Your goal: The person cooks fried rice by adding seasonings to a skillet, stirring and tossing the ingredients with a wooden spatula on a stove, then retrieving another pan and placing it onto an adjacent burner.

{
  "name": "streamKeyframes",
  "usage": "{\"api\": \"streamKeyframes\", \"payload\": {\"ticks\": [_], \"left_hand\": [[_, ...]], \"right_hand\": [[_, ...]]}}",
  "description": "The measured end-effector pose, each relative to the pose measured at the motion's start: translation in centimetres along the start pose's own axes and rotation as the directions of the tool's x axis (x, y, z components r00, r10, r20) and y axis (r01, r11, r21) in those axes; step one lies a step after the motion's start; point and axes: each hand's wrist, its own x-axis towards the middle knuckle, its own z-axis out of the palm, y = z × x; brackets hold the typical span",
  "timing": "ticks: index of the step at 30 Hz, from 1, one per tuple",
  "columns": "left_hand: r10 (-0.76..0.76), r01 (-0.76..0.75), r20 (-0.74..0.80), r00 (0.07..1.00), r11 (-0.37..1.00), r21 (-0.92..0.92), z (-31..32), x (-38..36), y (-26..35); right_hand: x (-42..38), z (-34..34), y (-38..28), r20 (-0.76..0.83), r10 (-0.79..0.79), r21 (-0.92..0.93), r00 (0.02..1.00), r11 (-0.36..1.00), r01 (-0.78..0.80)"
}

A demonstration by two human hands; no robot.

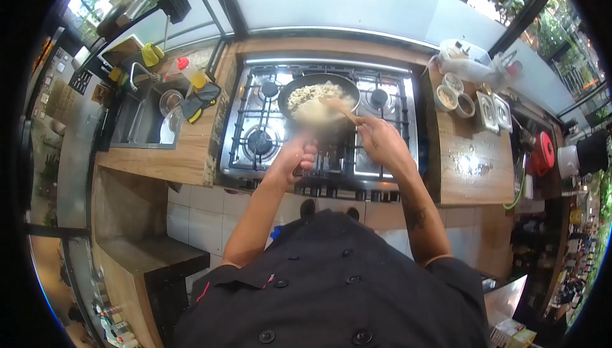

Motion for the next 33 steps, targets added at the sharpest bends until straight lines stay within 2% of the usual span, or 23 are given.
{"api": "streamKeyframes", "payload": {"ticks": [1,2,3,4,5,6,7,15,17,19,21,22,24,25,27,28,29,30,31,33], "left_hand": [[0.037,-0.036,0.014,0.999,0.999,-0.032,0.4,0.7,1.3],[0.060,-0.059,0.026,0.998,0.997,-0.053,0.9,0.6,2.2],[0.132,-0.131,-0.001,0.991,0.989,0.073,1.2,-0.7,1.3],[0.167,-0.150,-0.090,0.982,0.973,0.175,1.4,-2.1,-0.3],[0.066,-0.065,-0.040,0.997,0.997,0.031,1.9,-5.0,-1.0],[0.105,-0.101,-0.048,0.993,0.992,0.074,1.9,-6.8,-2.2],[0.063,-0.062,-0.029,0.998,0.998,0.032,1.7,-7.8,-2.8],[0.128,-0.127,-0.033,0.991,0.991,0.051,2.1,-2.0,-0.2],[0.141,-0.140,-0.024,0.990,0.988,0.060,1.8,-3.9,-1.7],[0.171,-0.165,-0.034,0.985,0.978,0.131,0.7,-7.8,-4.1],[0.151,-0.147,-0.036,0.988,0.984,0.100,0.3,-7.1,-3.3],[0.108,-0.106,-0.049,0.993,0.994,0.036,0.3,-7.8,-4.4],[0.113,-0.112,-0.081,0.990,0.993,0.022,0.1,-5.4,-4.6],[0.108,-0.105,-0.102,0.989,0.994,0.030,0.1,-4.2,-4.9],[0.127,-0.122,-0.105,0.986,0.991,0.055,-0.7,-1.9,-5.9],[0.146,-0.138,-0.114,0.983,0.988,0.072,-1.2,-0.9,-6.7],[0.141,-0.133,-0.107,0.984,0.989,0.071,-1.7,0.1,-7.5],[0.149,-0.145,-0.089,0.985,0.988,0.054,-2.3,1.0,-8.2],[0.161,-0.158,-0.076,0.984,0.987,0.039,-2.7,1.3,-8.3],[0.176,-0.172,-0.071,0.982,0.983,0.063,-3.7,1.8,-8.7]], "right_hand": [[0.6,-1.0,-1.2,-0.009,-0.022,-0.001,1.000,1.000,0.022],[0.2,-2.4,-3.2,0.017,0.064,-0.014,0.998,0.998,-0.064],[-0.2,-3.3,-4.2,0.033,0.155,-0.027,0.987,0.988,-0.154],[-0.8,-3.2,-3.0,-0.018,0.090,-0.054,0.996,0.994,-0.090],[-1.6,-4.1,-3.9,0.007,0.130,-0.033,0.991,0.991,-0.130],[-2.4,-4.4,-4.3,-0.003,0.119,0.015,0.993,0.993,-0.119],[-2.6,-4.2,-4.5,-0.003,0.107,0.070,0.994,0.992,-0.106],[-1.2,-2.3,-4.5,0.054,0.036,0.020,0.998,0.999,-0.038],[-1.3,-3.3,-5.3,0.085,0.099,-0.011,0.991,0.995,-0.098],[-1.5,-3.9,-4.4,0.043,0.015,0.041,0.999,0.999,-0.017],[-1.2,-4.0,-5.1,0.115,0.230,0.015,0.966,0.972,-0.233],[-1.9,-2.7,-4.6,0.157,0.248,0.013,0.956,0.967,-0.253],[-0.2,-0.1,-2.5,0.013,0.089,-0.023,0.996,0.996,-0.089],[0.7,1.1,-2.5,0.034,0.189,-0.030,0.981,0.982,-0.188],[2.6,4.9,-1.3,0.007,0.219,-0.029,0.976,0.975,-0.219],[3.7,7.6,0.6,-0.046,0.139,-0.021,0.989,0.990,-0.140],[4.3,10.0,2.9,-0.049,0.145,-0.027,0.988,0.989,-0.146],[5.0,12.2,5.1,0.014,0.090,-0.092,0.996,0.992,-0.088],[5.4,12.5,4.6,0.081,0.035,-0.148,0.996,0.989,-0.023],[5.4,11.3,4.6,0.077,-0.005,-0.120,0.997,0.993,0.015]]}}
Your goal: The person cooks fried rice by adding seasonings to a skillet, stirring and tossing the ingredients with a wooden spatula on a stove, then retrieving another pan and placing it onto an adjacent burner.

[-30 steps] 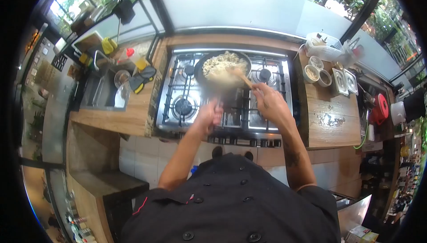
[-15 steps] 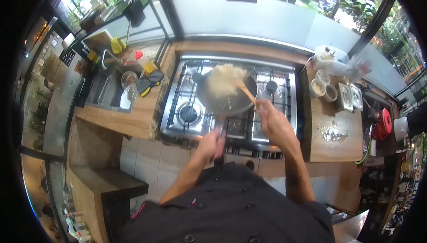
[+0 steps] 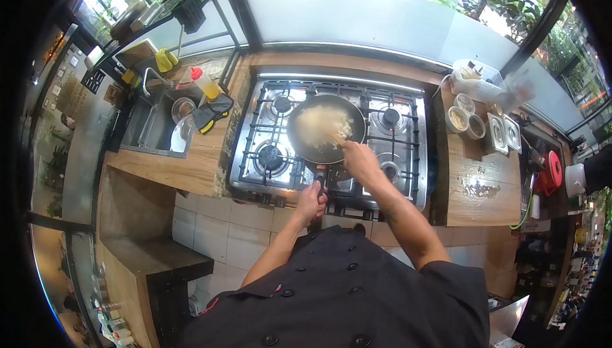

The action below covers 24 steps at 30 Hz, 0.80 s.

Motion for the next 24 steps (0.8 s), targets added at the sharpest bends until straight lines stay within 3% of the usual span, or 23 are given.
{"api": "streamKeyframes", "payload": {"ticks": [2,3,4,6,7,12,14,16,20,22,24], "left_hand": [[-0.044,0.045,0.041,0.998,0.999,-0.028,-0.4,0.0,-0.4],[-0.049,0.051,0.050,0.998,0.998,-0.044,-0.7,0.5,-0.8],[-0.056,0.059,0.052,0.997,0.997,-0.048,-0.6,0.5,-1.0],[-0.040,0.043,-0.034,0.999,0.995,0.089,-0.4,0.6,-1.0],[-0.027,0.034,-0.055,0.998,0.990,0.133,-0.2,0.4,-0.8],[-0.084,0.084,0.001,0.996,0.995,0.059,-0.9,0.4,-0.5],[-0.057,0.060,-0.026,0.998,0.992,0.110,-0.8,0.8,-1.0],[-0.054,0.058,-0.031,0.998,0.988,0.140,-0.9,0.6,-1.0],[-0.124,0.125,-0.020,0.992,0.990,0.069,-1.1,0.5,-1.1],[-0.091,0.093,-0.018,0.996,0.986,0.138,-1.0,0.9,-0.8],[-0.067,0.072,-0.034,0.997,0.983,0.169,-0.8,0.2,-0.8]], "right_hand": [[-0.2,-2.6,-1.5,0.055,0.074,-0.033,0.996,0.997,-0.073],[0.2,-2.4,-1.8,-0.011,-0.015,-0.037,1.000,0.999,0.015],[0.8,-1.1,-1.5,-0.006,-0.009,-0.040,1.000,0.999,0.009],[2.1,2.6,-0.3,0.084,-0.025,-0.117,0.996,0.992,0.035],[1.3,2.9,-0.7,0.017,-0.125,-0.059,0.992,0.990,0.125],[2.0,-0.4,-0.4,0.125,-0.025,-0.079,0.992,0.996,0.035],[3.3,1.0,1.1,-0.045,-0.035,-0.049,0.998,0.998,0.033],[2.9,2.0,1.7,-0.097,-0.032,-0.023,0.995,0.999,0.030],[3.7,2.7,1.4,-0.010,-0.013,-0.091,1.000,0.996,0.012],[5.6,4.2,0.5,-0.040,-0.020,-0.086,0.999,0.996,0.016],[4.7,4.5,0.6,0.034,-0.057,-0.076,0.998,0.995,0.059]]}}
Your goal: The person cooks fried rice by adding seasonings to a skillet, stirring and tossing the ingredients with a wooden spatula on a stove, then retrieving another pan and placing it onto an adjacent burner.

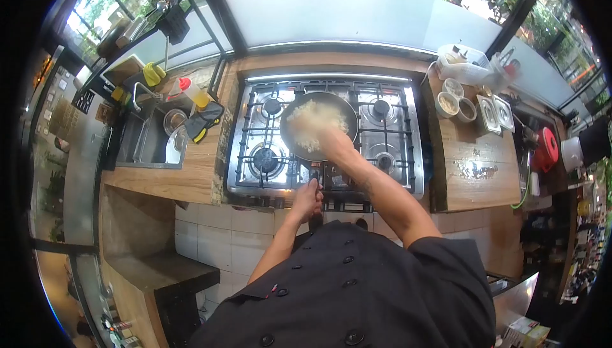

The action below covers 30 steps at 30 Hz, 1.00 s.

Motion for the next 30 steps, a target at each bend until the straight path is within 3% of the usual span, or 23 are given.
{"api": "streamKeyframes", "payload": {"ticks": [4,6,10,13,14,16,18,20,22,24,28,30], "left_hand": [[-0.074,0.082,0.069,0.995,0.988,-0.129,-0.7,0.0,0.4],[-0.031,0.034,0.036,0.999,0.996,-0.087,-0.6,0.4,0.3],[-0.020,0.022,0.035,0.999,0.998,-0.057,-0.4,0.5,0.2],[-0.027,0.029,0.044,0.999,0.998,-0.053,-0.5,0.3,0.5],[-0.057,0.059,0.031,0.998,0.997,-0.057,-0.5,0.3,0.6],[-0.040,0.042,0.046,0.998,0.998,-0.049,-0.5,0.3,0.3],[-0.051,0.054,0.053,0.997,0.997,-0.052,-0.7,0.4,0.7],[-0.053,0.054,0.030,0.998,0.998,-0.032,-0.7,0.3,0.9],[-0.059,0.062,0.052,0.997,0.997,-0.050,-0.6,0.4,0.7],[-0.009,0.011,0.040,0.999,0.999,-0.052,-0.5,0.7,0.4],[-0.053,0.056,0.047,0.998,0.996,-0.070,-0.5,0.7,0.6],[-0.036,0.039,0.043,0.998,0.996,-0.079,-0.4,0.3,0.2]], "right_hand": [[-3.8,-4.7,0.2,0.106,0.026,-0.074,0.994,0.997,-0.019],[-5.9,-7.1,0.3,-0.012,0.191,0.011,0.981,0.981,-0.191],[-5.9,-6.5,2.1,-0.109,0.082,0.057,0.991,0.995,-0.076],[-6.2,-7.2,0.7,-0.122,0.270,0.060,0.955,0.962,-0.265],[-6.0,-6.3,2.0,-0.132,0.281,0.059,0.951,0.960,-0.275],[-6.2,-5.3,2.7,-0.198,0.138,0.091,0.971,0.988,-0.122],[-6.6,-6.5,1.9,-0.123,0.150,0.087,0.981,0.986,-0.140],[-7.3,-7.0,1.6,-0.218,0.239,0.100,0.946,0.970,-0.222],[-7.9,-6.0,3.4,-0.166,0.280,0.053,0.946,0.960,-0.275],[-8.4,-5.6,3.4,-0.140,0.221,0.085,0.965,0.974,-0.210],[-10.1,-6.7,0.9,-0.121,0.189,0.102,0.975,0.979,-0.177],[-10.9,-5.4,1.0,-0.034,0.241,0.065,0.970,0.969,-0.238]]}}
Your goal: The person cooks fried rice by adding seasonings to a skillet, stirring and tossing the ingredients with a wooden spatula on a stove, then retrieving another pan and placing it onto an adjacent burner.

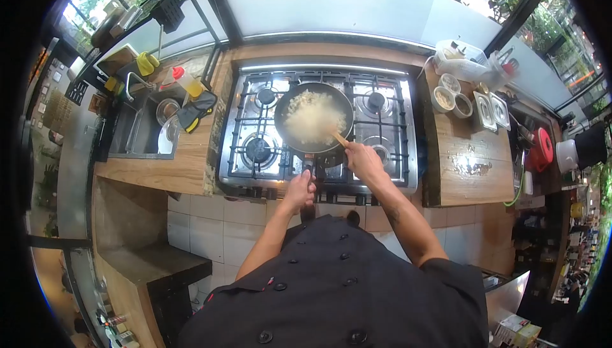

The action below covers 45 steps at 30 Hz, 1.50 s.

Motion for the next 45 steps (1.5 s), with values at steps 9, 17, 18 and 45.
{"api": "streamKeyframes", "payload": {"ticks": [9,17,18,45], "left_hand": [[-0.011,0.012,0.025,1.000,0.999,-0.039,0.7,-1.4,2.0],[0.020,-0.008,0.071,0.997,0.985,-0.171,5.1,-5.7,10.6],[0.071,-0.066,0.039,0.997,0.991,-0.120,5.5,-6.1,9.9],[0.090,-0.085,0.046,0.995,0.992,-0.098,3.6,-1.7,0.5]], "right_hand": [[-0.5,-0.7,-0.9,0.013,-0.150,-0.010,0.989,0.989,0.150],[-2.8,-11.4,-8.2,-0.072,-0.057,0.187,0.996,0.980,0.070],[-3.3,-11.7,-7.9,-0.092,-0.059,0.187,0.994,0.979,0.075],[3.7,2.0,-1.1,-0.023,-0.072,0.015,0.997,0.997,0.072]]}}
